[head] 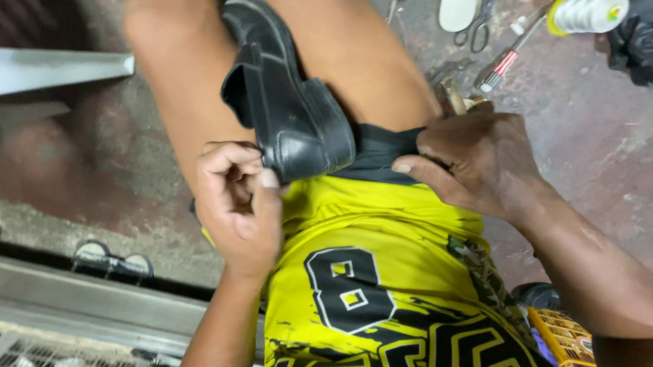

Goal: The person sews the sole of a black leather shoe by hand using a needle and thread, pulling the thread tight after each stitch.

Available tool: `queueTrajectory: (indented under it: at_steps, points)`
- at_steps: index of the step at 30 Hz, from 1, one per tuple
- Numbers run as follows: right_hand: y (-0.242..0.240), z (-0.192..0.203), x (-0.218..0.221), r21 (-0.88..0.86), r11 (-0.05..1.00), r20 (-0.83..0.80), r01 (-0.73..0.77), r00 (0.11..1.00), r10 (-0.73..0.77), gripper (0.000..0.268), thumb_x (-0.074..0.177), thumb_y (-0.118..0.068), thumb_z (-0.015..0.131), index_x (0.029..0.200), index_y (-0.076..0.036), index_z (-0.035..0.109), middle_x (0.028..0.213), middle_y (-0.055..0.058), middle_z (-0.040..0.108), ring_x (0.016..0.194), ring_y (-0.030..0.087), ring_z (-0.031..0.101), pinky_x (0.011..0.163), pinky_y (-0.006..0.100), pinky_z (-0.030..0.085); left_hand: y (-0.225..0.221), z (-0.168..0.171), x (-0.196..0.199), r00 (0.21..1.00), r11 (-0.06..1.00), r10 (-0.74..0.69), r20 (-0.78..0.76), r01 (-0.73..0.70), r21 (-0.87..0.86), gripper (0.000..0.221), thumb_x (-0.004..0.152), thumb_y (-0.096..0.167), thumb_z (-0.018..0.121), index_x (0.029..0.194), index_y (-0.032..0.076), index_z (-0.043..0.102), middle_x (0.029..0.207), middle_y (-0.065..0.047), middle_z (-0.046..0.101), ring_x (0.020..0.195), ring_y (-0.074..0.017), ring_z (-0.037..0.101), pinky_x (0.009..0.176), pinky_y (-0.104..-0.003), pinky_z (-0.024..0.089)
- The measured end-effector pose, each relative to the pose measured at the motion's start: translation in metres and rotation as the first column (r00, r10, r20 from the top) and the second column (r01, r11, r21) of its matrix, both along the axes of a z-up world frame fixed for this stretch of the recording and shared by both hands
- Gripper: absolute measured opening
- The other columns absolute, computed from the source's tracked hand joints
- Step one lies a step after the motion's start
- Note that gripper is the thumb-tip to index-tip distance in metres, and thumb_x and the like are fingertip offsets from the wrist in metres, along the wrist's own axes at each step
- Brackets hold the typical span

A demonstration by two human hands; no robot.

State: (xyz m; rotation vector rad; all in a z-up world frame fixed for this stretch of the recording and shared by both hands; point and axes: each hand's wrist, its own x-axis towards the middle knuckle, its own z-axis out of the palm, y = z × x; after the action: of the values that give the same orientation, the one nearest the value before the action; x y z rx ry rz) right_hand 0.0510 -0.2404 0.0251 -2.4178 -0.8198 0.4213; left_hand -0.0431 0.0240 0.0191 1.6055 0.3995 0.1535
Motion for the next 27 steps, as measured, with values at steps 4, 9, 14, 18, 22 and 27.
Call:
queueTrajectory:
  at_steps: [4, 9, 14, 18, 22, 27]
  points:
    - [0.016, 0.003, -0.002, 0.029, 0.999, -0.035, -0.013, 0.999, 0.014, 0.048, 0.09, -0.041, 0.076, 0.064, -0.007, 0.054, 0.061, 0.01, 0.053, 0.058, 0.033, 0.058, 0.056, 0.044, 0.045, -0.001, 0.014, -0.008, 0.987, 0.854, -0.152, 0.048, 0.107, 0.509, 0.036, 0.091, 0.004, 0.07, 0.124, 0.002, 0.055, 0.119, -0.017, 0.054, 0.108, -0.0263, 0.058, 0.075, -0.023, 0.059]
    - [0.024, 0.005, -0.006, -0.015, 1.0, -0.075, -0.008, 0.997, 0.007, 0.05, 0.09, -0.041, 0.075, 0.06, -0.007, 0.053, 0.058, 0.009, 0.054, 0.054, 0.032, 0.058, 0.053, 0.044, 0.043, 0.003, 0.029, -0.005, 0.972, 0.728, -0.236, -0.002, 0.178, 0.662, 0.046, 0.089, 0.01, 0.077, 0.128, 0.001, 0.055, 0.125, -0.02, 0.052, 0.118, -0.035, 0.056, 0.092, -0.038, 0.051]
    - [0.034, 0.007, -0.008, 0.029, 1.0, -0.099, 0.007, 0.995, -0.004, 0.053, 0.091, -0.042, 0.074, 0.059, -0.007, 0.051, 0.054, 0.01, 0.05, 0.05, 0.032, 0.055, 0.051, 0.043, 0.041, 0.008, 0.038, -0.007, 0.953, 0.576, -0.304, 0.007, 0.178, 0.798, 0.04, 0.086, 0.02, 0.083, 0.118, 0.006, 0.064, 0.13, -0.018, 0.054, 0.122, -0.0382, 0.05, 0.105, -0.046, 0.047]
    - [0.039, 0.008, -0.007, 0.035, 0.999, -0.112, -0.024, 0.993, 0.028, 0.055, 0.093, -0.04, 0.073, 0.057, -0.006, 0.048, 0.053, 0.01, 0.047, 0.048, 0.031, 0.052, 0.05, 0.044, 0.039, 0.003, 0.029, -0.009, 0.928, 0.488, -0.366, 0.067, 0.13, 0.863, 0.033, 0.089, 0.029, 0.091, 0.111, 0.012, 0.074, 0.125, -0.007, 0.059, 0.112, -0.0298, 0.053, 0.094, -0.041, 0.048]
    - [0.043, 0.01, -0.009, 0.053, 0.998, -0.141, -0.014, 0.99, 0.022, 0.056, 0.094, -0.039, 0.073, 0.058, -0.005, 0.047, 0.054, 0.01, 0.046, 0.047, 0.03, 0.051, 0.049, 0.044, 0.039, -0.003, 0.021, -0.006, 0.904, 0.507, -0.404, 0.137, 0.097, 0.856, 0.021, 0.092, 0.02, 0.091, 0.106, 0.014, 0.076, 0.118, -0.002, 0.066, 0.096, -0.0222, 0.057, 0.078, -0.033, 0.05]
    - [0.046, 0.008, -0.009, 0.037, 0.997, -0.174, -0.064, 0.982, 0.07, 0.053, 0.09, -0.043, 0.076, 0.059, -0.006, 0.052, 0.055, 0.008, 0.05, 0.05, 0.026, 0.053, 0.05, 0.041, 0.04, 0.0, 0.023, -0.003, 0.877, 0.612, -0.466, 0.121, 0.22, 0.76, 0.02, 0.09, 0.011, 0.086, 0.104, 0.007, 0.072, 0.113, -0.005, 0.069, 0.09, -0.0233, 0.061, 0.074, -0.033, 0.05]
